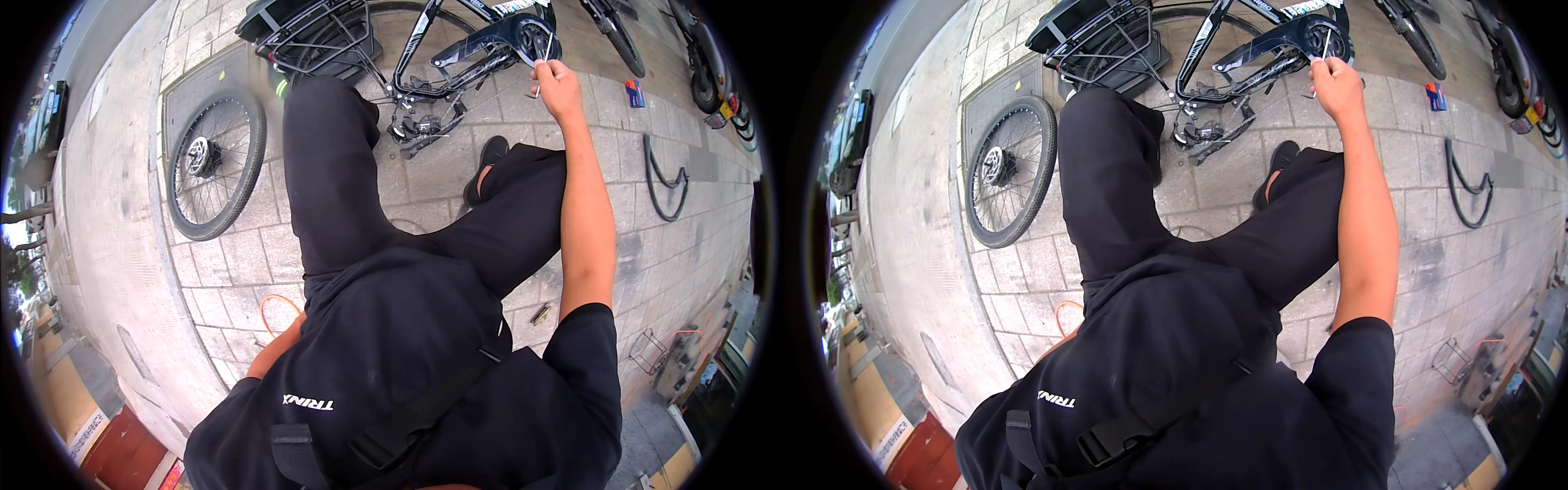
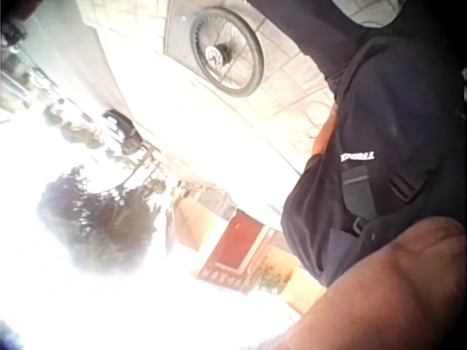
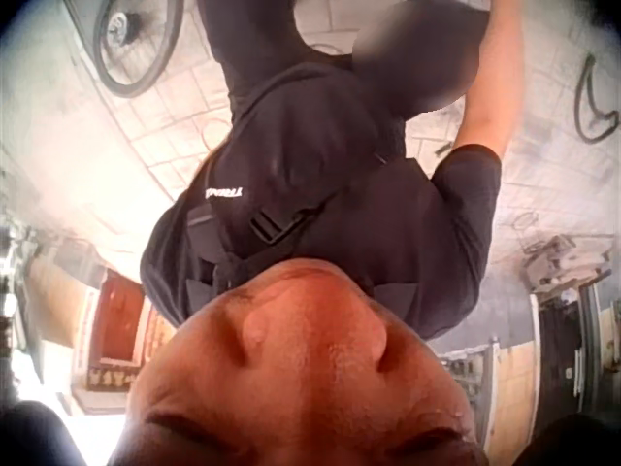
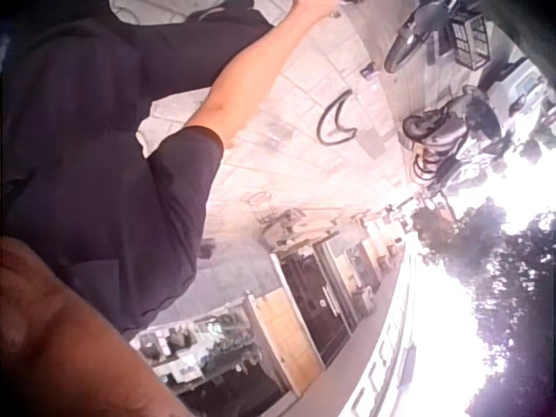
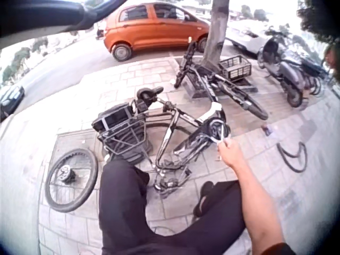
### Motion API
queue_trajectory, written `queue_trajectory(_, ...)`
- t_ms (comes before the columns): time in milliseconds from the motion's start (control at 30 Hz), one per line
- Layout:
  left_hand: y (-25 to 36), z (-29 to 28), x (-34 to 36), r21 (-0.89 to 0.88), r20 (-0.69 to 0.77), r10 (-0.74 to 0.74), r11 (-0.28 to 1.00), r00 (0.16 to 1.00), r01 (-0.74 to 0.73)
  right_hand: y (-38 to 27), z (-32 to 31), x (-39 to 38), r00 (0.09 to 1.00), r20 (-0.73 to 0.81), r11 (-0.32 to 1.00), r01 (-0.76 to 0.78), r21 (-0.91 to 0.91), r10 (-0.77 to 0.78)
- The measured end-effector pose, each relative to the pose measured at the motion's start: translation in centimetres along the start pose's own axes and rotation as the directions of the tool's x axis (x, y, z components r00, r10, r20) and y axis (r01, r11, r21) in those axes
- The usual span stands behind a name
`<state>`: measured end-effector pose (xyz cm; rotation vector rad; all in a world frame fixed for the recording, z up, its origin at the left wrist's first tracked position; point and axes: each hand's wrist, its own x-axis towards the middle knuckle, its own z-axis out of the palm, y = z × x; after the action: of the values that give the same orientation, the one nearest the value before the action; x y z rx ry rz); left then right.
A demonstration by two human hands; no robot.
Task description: The person sits on the ground and inspects a bicycle inner tube, rolling it to check for damage. They then handle a new inner tube package and proceed to work on the bicycle frame, adjusting components near the rear wheel.
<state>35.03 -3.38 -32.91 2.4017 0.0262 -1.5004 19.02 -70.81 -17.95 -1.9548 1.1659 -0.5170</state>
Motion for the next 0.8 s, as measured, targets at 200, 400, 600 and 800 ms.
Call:
queue_trajectory(200,-1.2,-0.2,-1.8,0.049,-0.011,-0.014,0.999,1.0,0.015,1.4,-0.5,0.6,0.997,-0.029,0.987,0.062,-0.149,-0.067)
queue_trajectory(400,-0.8,-0.7,-2.3,0.078,-0.015,0.001,0.997,1.0,0.0,-1.1,-1.0,-1.3,0.989,-0.063,0.983,0.121,-0.139,-0.131)
queue_trajectory(600,0.2,-1.4,-1.6,0.096,0.016,-0.013,0.995,1.0,0.011,-5.0,-1.3,-2.3,0.993,-0.053,0.971,0.115,0.21,-0.106)
queue_trajectory(800,2.1,-1.4,-0.2,0.079,0.079,-0.08,0.994,0.994,0.074,-5.1,0.3,-2.7,0.994,-0.089,0.991,0.07,0.115,-0.06)
